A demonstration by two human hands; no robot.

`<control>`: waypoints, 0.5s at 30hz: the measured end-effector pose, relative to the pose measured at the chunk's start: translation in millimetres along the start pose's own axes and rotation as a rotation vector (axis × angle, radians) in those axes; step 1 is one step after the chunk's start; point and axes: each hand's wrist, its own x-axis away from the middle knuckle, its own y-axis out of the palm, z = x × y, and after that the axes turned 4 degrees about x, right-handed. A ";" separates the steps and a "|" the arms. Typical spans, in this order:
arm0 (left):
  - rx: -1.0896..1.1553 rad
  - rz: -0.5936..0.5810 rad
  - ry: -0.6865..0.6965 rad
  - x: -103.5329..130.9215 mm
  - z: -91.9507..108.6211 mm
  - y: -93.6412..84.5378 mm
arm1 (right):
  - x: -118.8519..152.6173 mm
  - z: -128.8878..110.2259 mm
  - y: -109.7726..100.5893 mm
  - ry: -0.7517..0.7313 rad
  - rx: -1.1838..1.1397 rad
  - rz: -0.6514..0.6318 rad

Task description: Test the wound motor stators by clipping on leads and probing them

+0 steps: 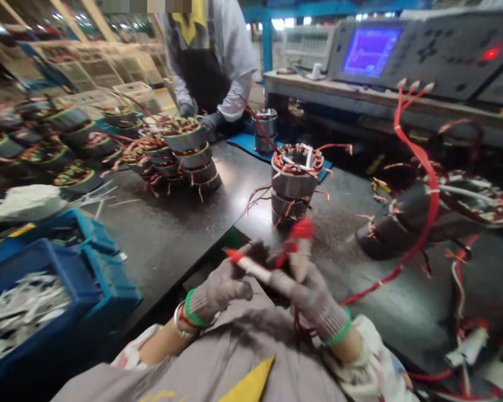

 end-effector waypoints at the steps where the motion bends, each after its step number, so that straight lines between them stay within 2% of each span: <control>1: 0.085 0.034 -0.059 -0.8 -2.2 2.2 | -1.5 1.6 8.0 0.054 -0.057 -0.173; 2: 0.155 0.054 -0.112 -1.6 -4.6 5.4 | -2.9 3.9 13.7 0.087 -0.096 -0.327; 3: 0.191 0.086 -0.149 -2.7 -7.0 8.8 | -3.8 6.8 16.5 0.092 -0.101 -0.422; 4: 0.180 0.142 -0.163 -4.1 -9.2 11.6 | -4.1 10.2 16.5 0.080 -0.076 -0.452; 5: 0.128 0.220 -0.155 -5.8 -11.0 13.4 | -3.7 13.8 14.2 0.068 -0.031 -0.409; 6: 0.047 0.308 -0.131 -7.9 -12.6 14.6 | -2.9 17.1 10.8 0.064 0.031 -0.302; 8: -0.138 0.438 -0.078 -12.4 -14.9 16.9 | -1.9 21.2 5.6 0.038 0.149 0.006; 9: -0.215 0.455 -0.067 -14.5 -15.9 19.1 | -2.7 21.5 5.6 0.005 0.176 0.144; 11: -0.295 0.400 -0.061 -17.9 -18.0 25.9 | -7.5 18.2 10.7 -0.046 0.126 0.302; 13: -0.262 0.281 -0.075 -19.8 -19.7 32.0 | -13.9 11.7 13.8 -0.045 -0.066 0.297; 15: -0.119 0.241 -0.095 -21.2 -19.7 29.6 | -15.9 3.8 1.4 -0.022 -0.308 0.322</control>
